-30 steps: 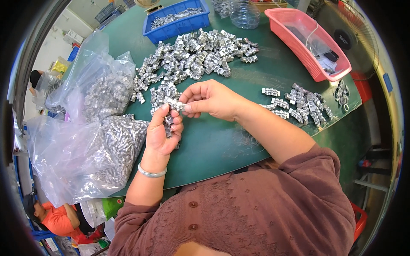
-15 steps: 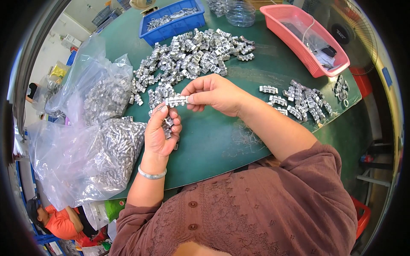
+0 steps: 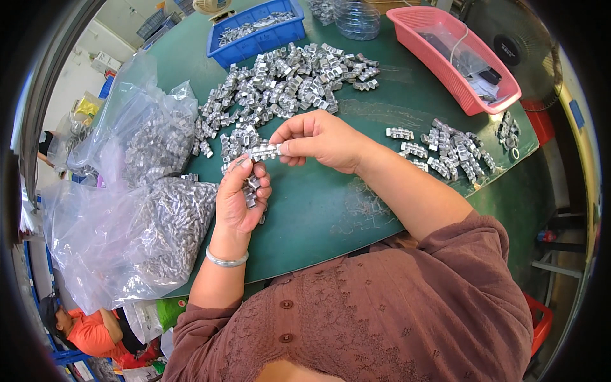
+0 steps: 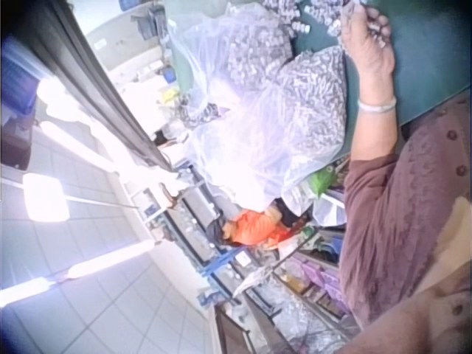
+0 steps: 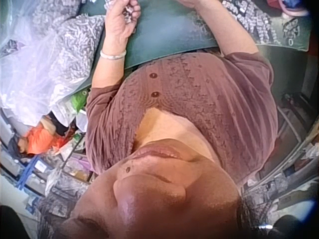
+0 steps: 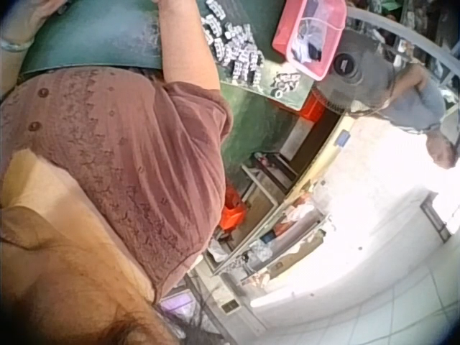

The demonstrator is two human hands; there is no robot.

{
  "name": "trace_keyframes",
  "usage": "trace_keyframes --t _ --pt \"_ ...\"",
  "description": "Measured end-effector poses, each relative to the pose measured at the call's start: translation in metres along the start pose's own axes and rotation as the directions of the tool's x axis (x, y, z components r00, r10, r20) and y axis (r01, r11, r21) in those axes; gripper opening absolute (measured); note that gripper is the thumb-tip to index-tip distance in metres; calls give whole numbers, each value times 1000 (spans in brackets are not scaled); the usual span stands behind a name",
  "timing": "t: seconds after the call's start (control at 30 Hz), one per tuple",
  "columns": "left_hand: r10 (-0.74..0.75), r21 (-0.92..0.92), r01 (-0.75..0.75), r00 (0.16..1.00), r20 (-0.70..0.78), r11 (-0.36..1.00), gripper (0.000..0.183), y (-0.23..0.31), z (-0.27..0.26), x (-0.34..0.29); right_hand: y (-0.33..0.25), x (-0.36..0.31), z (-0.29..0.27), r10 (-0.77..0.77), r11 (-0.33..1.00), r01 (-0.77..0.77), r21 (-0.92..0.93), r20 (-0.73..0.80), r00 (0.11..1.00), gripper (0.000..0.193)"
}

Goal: The person assembles metal clips into strips by connecting individual pieces together by hand and places them on the table.

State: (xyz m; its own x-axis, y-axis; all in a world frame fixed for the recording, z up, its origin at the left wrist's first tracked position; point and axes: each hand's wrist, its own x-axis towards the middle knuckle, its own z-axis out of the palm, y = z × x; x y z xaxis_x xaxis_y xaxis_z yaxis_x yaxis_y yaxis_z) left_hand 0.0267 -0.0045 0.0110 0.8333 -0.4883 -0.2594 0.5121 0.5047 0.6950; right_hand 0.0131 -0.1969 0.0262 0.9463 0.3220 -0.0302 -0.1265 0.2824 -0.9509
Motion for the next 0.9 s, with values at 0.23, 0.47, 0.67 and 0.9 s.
trace_keyframes --t 0.23,0.47,0.67,0.9 --pt "-11 -3 11 1000 8 1000 13 1 1 0 -1 -1 1 -2 1000 2 -12 -12 1000 15" --pt "35 20 -35 999 -9 999 12 1 4 -3 0 1 -1 -22 1000 22 -17 -1 1000 15" --pt "44 -3 -44 999 -17 999 14 0 2 -3 2 1 -2 -50 998 50 -31 6 999 17" --pt "62 -20 -63 997 -33 998 24 -6 0 0 7 0 1 -325 867 328 -375 75 943 20"
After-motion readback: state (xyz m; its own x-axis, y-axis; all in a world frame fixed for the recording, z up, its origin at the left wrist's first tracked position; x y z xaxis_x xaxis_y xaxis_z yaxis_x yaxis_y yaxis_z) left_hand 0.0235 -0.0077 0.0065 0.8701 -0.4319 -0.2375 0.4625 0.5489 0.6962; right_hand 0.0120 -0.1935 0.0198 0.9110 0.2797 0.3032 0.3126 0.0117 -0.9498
